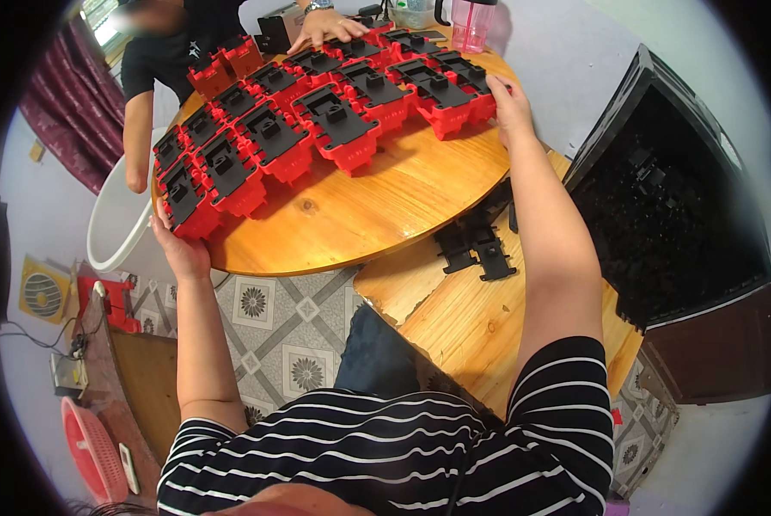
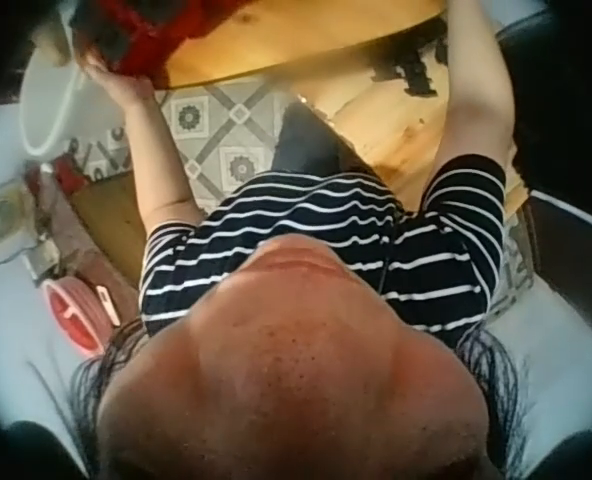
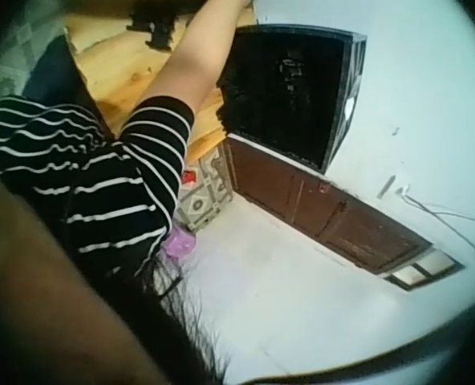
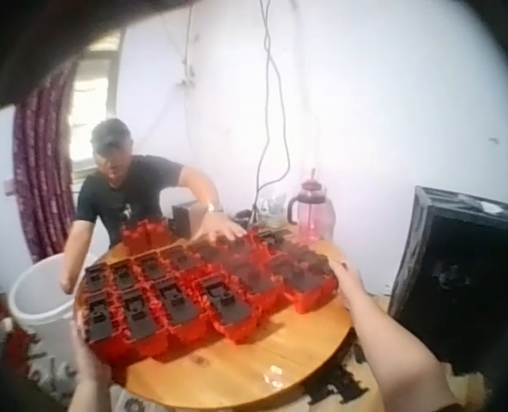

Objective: The person assembles red and black plastic toy parts into finished units by hand.

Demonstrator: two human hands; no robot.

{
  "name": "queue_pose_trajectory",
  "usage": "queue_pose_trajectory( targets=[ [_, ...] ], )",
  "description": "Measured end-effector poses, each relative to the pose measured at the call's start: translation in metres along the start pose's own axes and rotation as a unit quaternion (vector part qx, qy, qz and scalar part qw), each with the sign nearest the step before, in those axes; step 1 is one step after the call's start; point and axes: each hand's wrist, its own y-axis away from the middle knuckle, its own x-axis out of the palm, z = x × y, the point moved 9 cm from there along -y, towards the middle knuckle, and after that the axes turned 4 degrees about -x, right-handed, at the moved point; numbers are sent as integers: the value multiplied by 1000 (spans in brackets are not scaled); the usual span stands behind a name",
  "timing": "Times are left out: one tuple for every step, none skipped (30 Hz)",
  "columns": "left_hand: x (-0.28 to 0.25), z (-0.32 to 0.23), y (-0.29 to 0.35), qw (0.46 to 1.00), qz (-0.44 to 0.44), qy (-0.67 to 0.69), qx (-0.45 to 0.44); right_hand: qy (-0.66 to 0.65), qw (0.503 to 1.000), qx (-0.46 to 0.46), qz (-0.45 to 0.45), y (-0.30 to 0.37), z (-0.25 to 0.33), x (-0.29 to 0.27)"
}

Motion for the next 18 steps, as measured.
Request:
queue_pose_trajectory(
  targets=[
    [3,-3,-2,999,19,-22,13,-15,1000,-11,3,-1,0,3],
    [5,-7,-3,998,35,-45,28,-31,999,-21,9,-1,1,10],
    [3,-9,-2,998,34,-48,26,-36,999,-27,4,1,1,14],
    [1,-11,0,998,28,-47,21,-36,999,-23,4,4,1,18],
    [-2,-12,2,999,22,-46,17,-22,1000,-9,-5,5,-1,19],
    [-4,-13,4,999,19,-48,16,-9,1000,6,-15,8,-4,19],
    [-8,-13,6,999,10,-36,11,-9,1000,10,-15,12,-4,20],
    [-9,-11,5,1000,5,-24,5,-11,999,12,-28,11,-4,14],
    [-8,-9,3,1000,8,-26,1,-13,999,13,-42,9,-3,6],
    [-11,-8,-1,999,4,-30,21,-12,999,16,-51,4,-1,1],
    [-8,0,-6,999,10,-32,34,-6,997,-32,-75,-3,8,-19],
    [-23,-11,-3,977,-29,-166,132,0,993,-71,-98,16,21,-28],
    [-33,-21,8,927,-56,-291,228,49,986,-123,-99,36,35,-35],
    [-17,-38,44,864,-11,-332,377,106,974,-167,-106,80,73,-20],
    [9,-53,86,790,42,-375,483,134,971,-184,-70,121,101,-22],
    [39,-58,132,701,92,-397,585,162,966,-197,-32,161,114,-27],
    [54,-50,164,831,114,-208,504,199,960,-193,-29,200,106,-39],
    [82,-30,202,821,163,-225,498,241,952,-187,-30,241,96,-62]
  ],
)
